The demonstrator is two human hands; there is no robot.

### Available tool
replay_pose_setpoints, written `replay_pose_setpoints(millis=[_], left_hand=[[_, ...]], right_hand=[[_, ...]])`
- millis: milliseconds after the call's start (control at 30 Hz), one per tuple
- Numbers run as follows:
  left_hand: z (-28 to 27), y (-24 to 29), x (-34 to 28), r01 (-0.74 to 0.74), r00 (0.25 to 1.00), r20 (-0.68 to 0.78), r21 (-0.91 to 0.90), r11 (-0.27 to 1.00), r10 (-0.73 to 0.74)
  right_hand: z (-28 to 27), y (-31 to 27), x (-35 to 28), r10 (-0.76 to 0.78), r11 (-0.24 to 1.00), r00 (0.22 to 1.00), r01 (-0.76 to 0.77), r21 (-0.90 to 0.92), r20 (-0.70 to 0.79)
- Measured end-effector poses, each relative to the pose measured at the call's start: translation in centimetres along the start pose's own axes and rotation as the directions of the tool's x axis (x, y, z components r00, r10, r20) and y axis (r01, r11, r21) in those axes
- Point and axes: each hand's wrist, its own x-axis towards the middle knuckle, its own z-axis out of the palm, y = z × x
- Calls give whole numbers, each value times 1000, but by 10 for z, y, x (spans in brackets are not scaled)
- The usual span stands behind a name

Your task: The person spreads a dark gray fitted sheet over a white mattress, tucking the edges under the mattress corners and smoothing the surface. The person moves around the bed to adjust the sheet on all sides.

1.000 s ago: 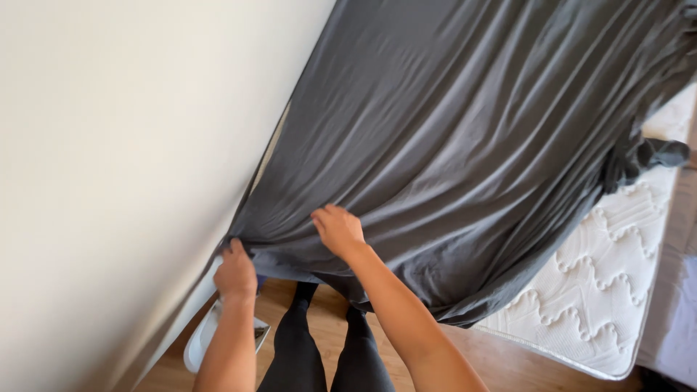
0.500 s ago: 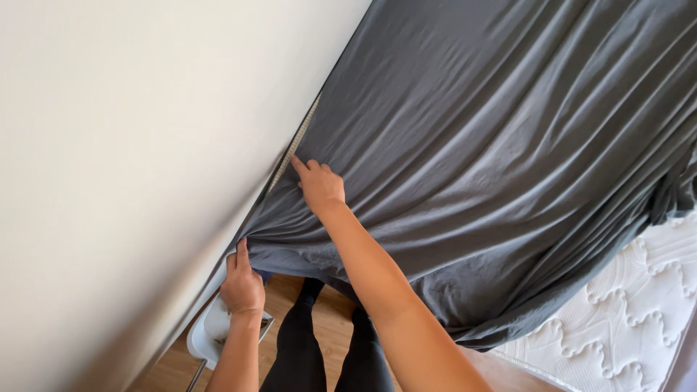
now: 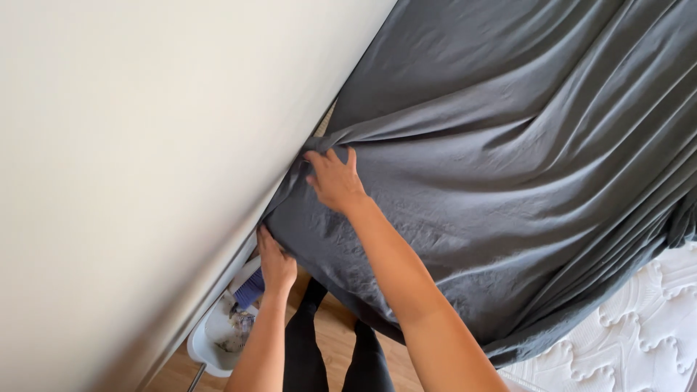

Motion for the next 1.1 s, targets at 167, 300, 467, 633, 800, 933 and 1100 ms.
replay_pose_setpoints(millis=[167, 300, 467, 633, 800, 933, 1100], left_hand=[[-8, -12, 22, 37, 987, 156, 35, 999, -42], [6, -74, 45, -40, 971, 217, -258, 965, 98], [32, -125, 51, 112, 951, 296, -82, 990, -83], [17, -148, 6, 360, 866, 282, 224, 906, -413], [-20, 6, -19, -254, 935, -227, 112, 961, 273], [-2, 53, 24, -399, 841, -294, 230, 888, 454], [21, 32, 53, -259, 955, -61, 298, 919, 289]], right_hand=[[-5, 0, 8, 72, 978, 969, -22, -209, 235], [-10, -1, 12, 126, 974, 956, -69, -216, 264], [18, 3, 38, 169, 976, 976, -146, -164, 134], [27, 17, 10, -141, 990, 891, 136, -43, -431], [-7, 6, -26, -159, 987, 825, 140, -77, -542], [-2, 8, -4, -41, 988, 999, 45, -147, 29], [-10, -1, 23, 119, 968, 944, -40, -249, 309]])
